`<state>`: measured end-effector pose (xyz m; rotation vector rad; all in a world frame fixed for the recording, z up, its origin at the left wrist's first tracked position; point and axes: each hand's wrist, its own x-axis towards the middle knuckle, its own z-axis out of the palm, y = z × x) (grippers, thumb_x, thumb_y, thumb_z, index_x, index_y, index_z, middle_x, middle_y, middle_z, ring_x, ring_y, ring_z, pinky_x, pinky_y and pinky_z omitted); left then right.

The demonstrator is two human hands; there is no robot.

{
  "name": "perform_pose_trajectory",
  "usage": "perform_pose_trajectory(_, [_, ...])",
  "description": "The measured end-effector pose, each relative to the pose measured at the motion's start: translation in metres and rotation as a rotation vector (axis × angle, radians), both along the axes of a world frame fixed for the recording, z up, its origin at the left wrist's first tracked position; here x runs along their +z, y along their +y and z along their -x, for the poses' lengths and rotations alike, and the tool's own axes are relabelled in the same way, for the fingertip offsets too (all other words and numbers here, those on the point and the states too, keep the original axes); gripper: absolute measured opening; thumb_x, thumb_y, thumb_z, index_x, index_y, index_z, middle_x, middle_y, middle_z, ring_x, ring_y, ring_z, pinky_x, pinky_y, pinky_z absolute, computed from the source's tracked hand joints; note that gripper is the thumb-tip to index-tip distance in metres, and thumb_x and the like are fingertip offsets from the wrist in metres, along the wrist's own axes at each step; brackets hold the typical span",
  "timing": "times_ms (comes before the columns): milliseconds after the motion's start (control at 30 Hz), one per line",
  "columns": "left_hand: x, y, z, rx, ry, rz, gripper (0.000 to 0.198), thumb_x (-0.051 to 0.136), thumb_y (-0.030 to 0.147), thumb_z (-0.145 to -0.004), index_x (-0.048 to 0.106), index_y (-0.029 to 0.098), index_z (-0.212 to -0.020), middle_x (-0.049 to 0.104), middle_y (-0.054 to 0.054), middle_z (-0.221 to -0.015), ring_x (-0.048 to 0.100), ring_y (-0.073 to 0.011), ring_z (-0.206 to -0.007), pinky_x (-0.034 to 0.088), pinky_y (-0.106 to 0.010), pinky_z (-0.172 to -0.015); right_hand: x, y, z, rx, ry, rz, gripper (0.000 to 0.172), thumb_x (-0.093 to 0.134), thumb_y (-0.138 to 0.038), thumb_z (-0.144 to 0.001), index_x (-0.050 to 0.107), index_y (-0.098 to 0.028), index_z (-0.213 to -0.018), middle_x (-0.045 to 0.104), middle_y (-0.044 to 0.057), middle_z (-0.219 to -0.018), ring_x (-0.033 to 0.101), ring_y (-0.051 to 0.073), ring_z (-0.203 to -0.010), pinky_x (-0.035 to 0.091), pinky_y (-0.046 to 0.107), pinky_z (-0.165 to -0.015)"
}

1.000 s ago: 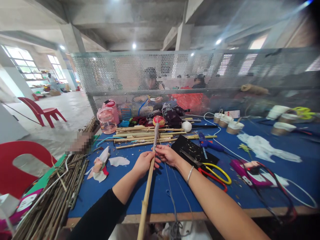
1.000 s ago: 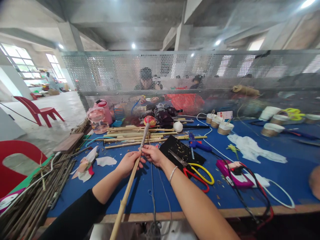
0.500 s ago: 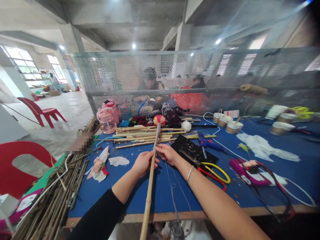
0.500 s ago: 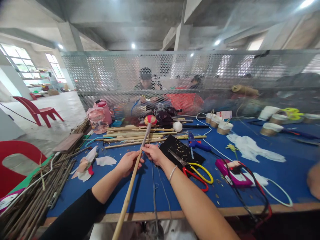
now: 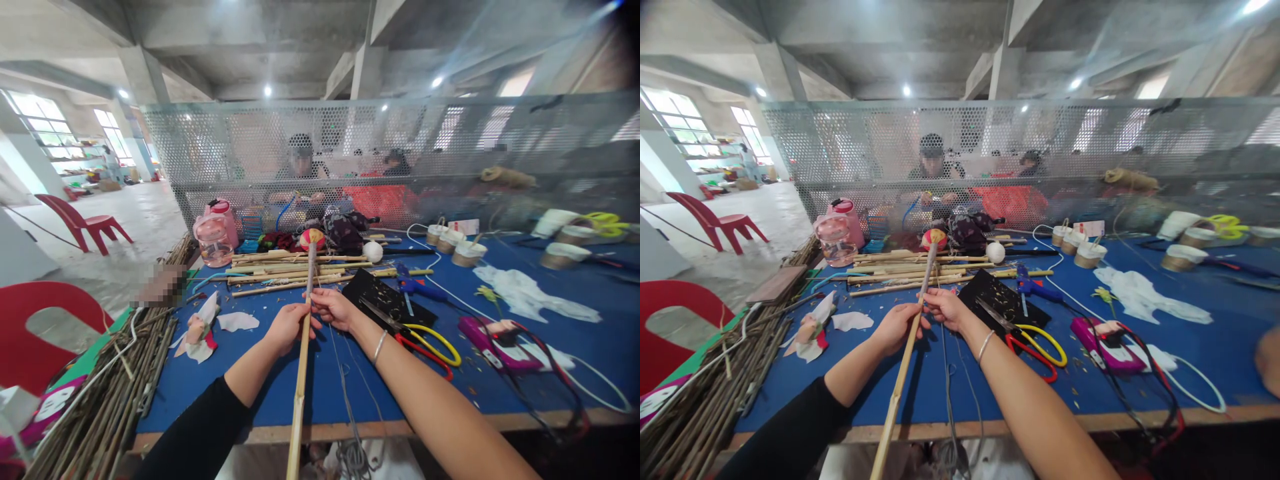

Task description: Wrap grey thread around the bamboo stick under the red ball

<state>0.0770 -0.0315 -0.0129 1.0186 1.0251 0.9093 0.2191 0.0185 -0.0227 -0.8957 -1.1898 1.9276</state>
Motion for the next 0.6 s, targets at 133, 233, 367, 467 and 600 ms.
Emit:
perform_pose_trajectory(133, [-0.0048, 0.0001, -0.0005, 0.134, 0.188, -0.066, 0.031, 0.064, 0.043, -0.071, 0.051, 0.015, -0.073, 0.055, 0.002, -0.051, 0.047, -0.0071, -0.036, 0.032, -0.017, -0.036, -0.0045, 0.0005, 0.0035, -0.051, -0.042, -0.011, 0.036, 0.072, -0.036, -0.063, 0.057, -0.013, -0.086, 0.036, -0.010, -0.042, 0.014, 0.001, -0.034, 0.001, 0.018, -0.036])
perform_pose_trajectory(233, [-0.0028, 0.0005, -0.0010, 0.194, 0.207, -0.096, 0.031, 0.067, 0.041, -0.069, 0.049, 0.016, -0.070, 0.052, 0.005, -0.048, 0.046, -0.0062, -0.036, 0.035, -0.017, -0.038, -0.0039, 0.0010, 0.0037, 0.003, 0.025, 0.014, 0.036, 0.073, -0.035, -0.064, 0.056, -0.013, -0.087, 0.030, -0.012, -0.042, 0.013, 0.001, -0.035, 0.002, 0.017, -0.036])
perform_pose_trajectory(367, [0.0025, -0.0006, -0.0011, 0.099, -0.045, -0.012, 0.029, 0.057, 0.042, -0.077, 0.052, 0.014, -0.073, 0.058, -0.001, -0.059, 0.050, -0.0066, -0.042, 0.040, -0.019, -0.042, -0.0009, 0.0012, 0.0014, 0.060, 0.089, 0.037, 0.034, 0.072, -0.033, -0.065, 0.055, -0.013, -0.086, 0.037, -0.010, -0.045, 0.014, 0.000, -0.034, 0.001, 0.016, -0.036])
perform_pose_trajectory(467, [0.0020, -0.0018, 0.0001, 0.031, -0.027, 0.042, 0.034, 0.051, 0.047, -0.079, 0.055, 0.014, -0.080, 0.059, -0.002, -0.059, 0.051, -0.0090, -0.041, 0.038, -0.020, -0.040, -0.0024, 0.0013, 0.0017, 0.016, 0.038, 0.018, 0.032, 0.072, -0.034, -0.064, 0.054, -0.013, -0.081, 0.047, -0.006, -0.049, 0.016, -0.001, -0.033, 0.001, 0.017, -0.036])
perform_pose_trajectory(600, [-0.0026, -0.0007, 0.0029, 0.150, 0.306, -0.137, 0.033, 0.065, 0.046, -0.068, 0.052, 0.015, -0.067, 0.051, 0.003, -0.049, 0.045, -0.0075, -0.039, 0.029, -0.019, -0.039, -0.0071, 0.0026, 0.0040, -0.044, -0.021, -0.007, 0.033, 0.074, -0.033, -0.061, 0.052, -0.014, -0.077, 0.038, -0.010, -0.044, 0.015, 0.000, -0.033, 0.002, 0.018, -0.035])
